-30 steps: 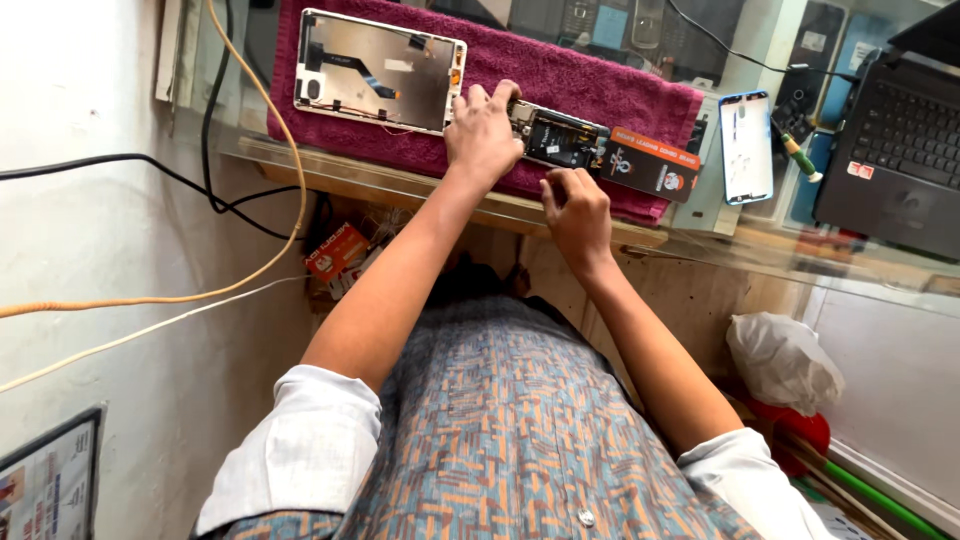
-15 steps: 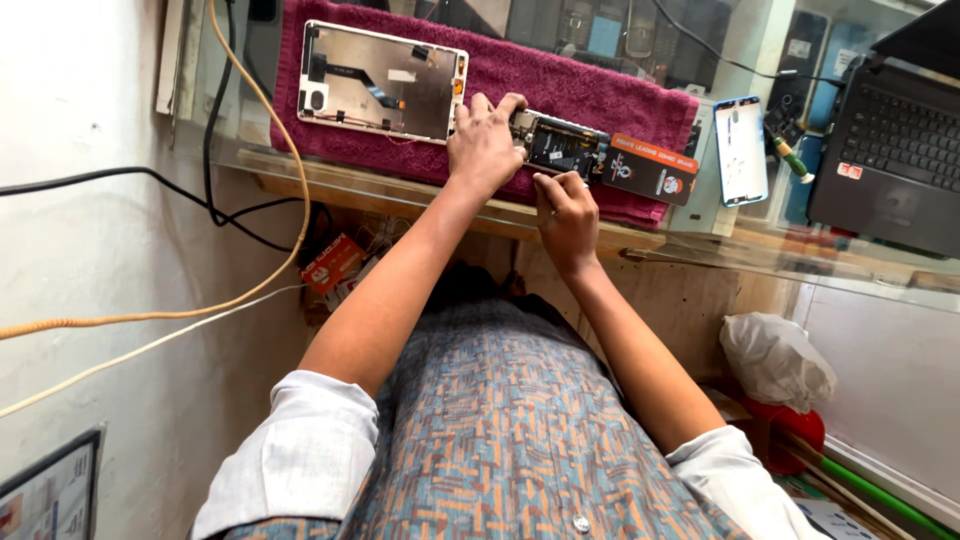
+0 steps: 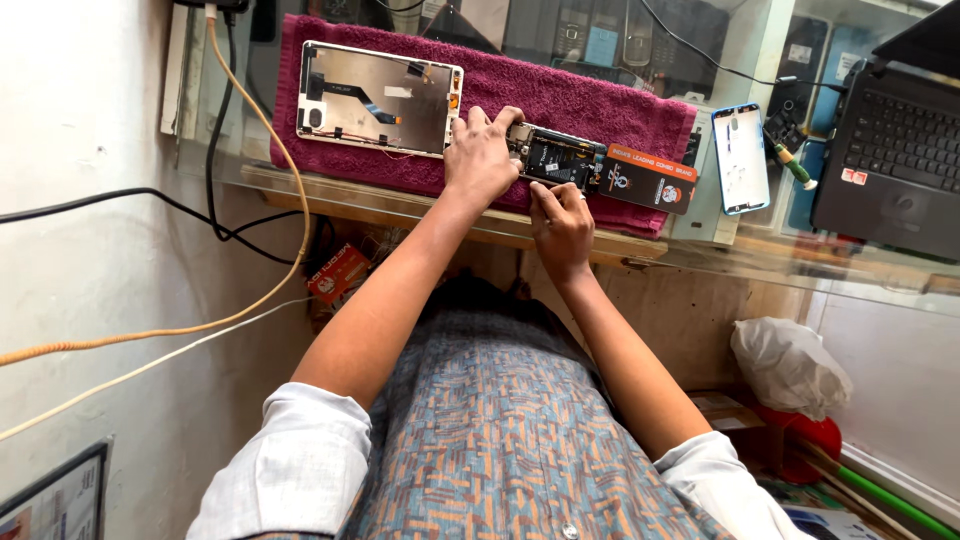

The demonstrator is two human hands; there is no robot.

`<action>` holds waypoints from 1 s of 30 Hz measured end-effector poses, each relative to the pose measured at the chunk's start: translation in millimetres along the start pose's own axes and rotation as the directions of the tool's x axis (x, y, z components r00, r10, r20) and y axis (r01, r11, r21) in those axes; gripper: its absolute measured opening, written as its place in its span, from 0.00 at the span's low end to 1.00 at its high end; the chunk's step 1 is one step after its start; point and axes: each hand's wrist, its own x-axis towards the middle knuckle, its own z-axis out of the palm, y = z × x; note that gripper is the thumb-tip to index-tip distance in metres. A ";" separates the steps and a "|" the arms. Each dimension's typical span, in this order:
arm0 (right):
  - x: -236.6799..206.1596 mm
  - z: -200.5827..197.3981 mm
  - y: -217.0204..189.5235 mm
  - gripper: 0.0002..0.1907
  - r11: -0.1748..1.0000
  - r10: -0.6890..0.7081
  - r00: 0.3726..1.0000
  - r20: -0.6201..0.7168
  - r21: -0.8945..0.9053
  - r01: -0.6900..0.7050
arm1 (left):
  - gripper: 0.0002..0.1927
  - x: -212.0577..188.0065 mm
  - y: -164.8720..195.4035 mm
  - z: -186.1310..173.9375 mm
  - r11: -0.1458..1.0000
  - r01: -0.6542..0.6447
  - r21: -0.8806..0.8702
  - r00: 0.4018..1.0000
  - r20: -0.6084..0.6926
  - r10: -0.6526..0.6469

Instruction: The person pries open the back cover of a smartphone, works on its internal components, and plugs a charging cable into the phone to test it. They then lay the opened phone on a towel on the counter, handle a small battery package, and continue adjusting the phone's internals while a customer stands at the counter.

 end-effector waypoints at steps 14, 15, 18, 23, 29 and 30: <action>-2.6 2.8 4.8 0.10 1.000 0.006 1.000 -0.004 -0.014 -0.006 | 0.33 2.0 -2.1 6.3 0.999 -0.033 0.029 0.999 0.017 0.032; -2.7 2.8 5.3 0.10 1.000 0.001 1.000 -0.002 -0.011 -0.001 | 0.33 2.1 -2.1 6.0 0.999 -0.032 0.028 0.999 0.017 0.032; -3.2 3.3 6.1 0.10 1.000 -0.003 1.000 -0.006 0.003 0.003 | 0.33 2.0 -2.2 4.5 0.999 -0.033 0.023 0.999 0.017 0.033; -2.9 4.7 4.4 0.09 1.000 0.014 1.000 -0.014 -0.017 -0.014 | 0.31 2.9 -1.7 2.6 0.999 -0.038 0.012 0.998 0.047 0.037; -0.9 3.9 1.8 0.09 1.000 0.007 1.000 -0.020 -0.019 -0.007 | 0.31 2.5 0.3 1.3 0.999 -0.044 0.023 0.998 0.037 0.043; -0.5 3.5 1.5 0.09 1.000 0.010 1.000 -0.017 -0.012 -0.010 | 0.31 2.4 0.3 0.7 0.999 -0.045 0.023 0.998 0.037 0.044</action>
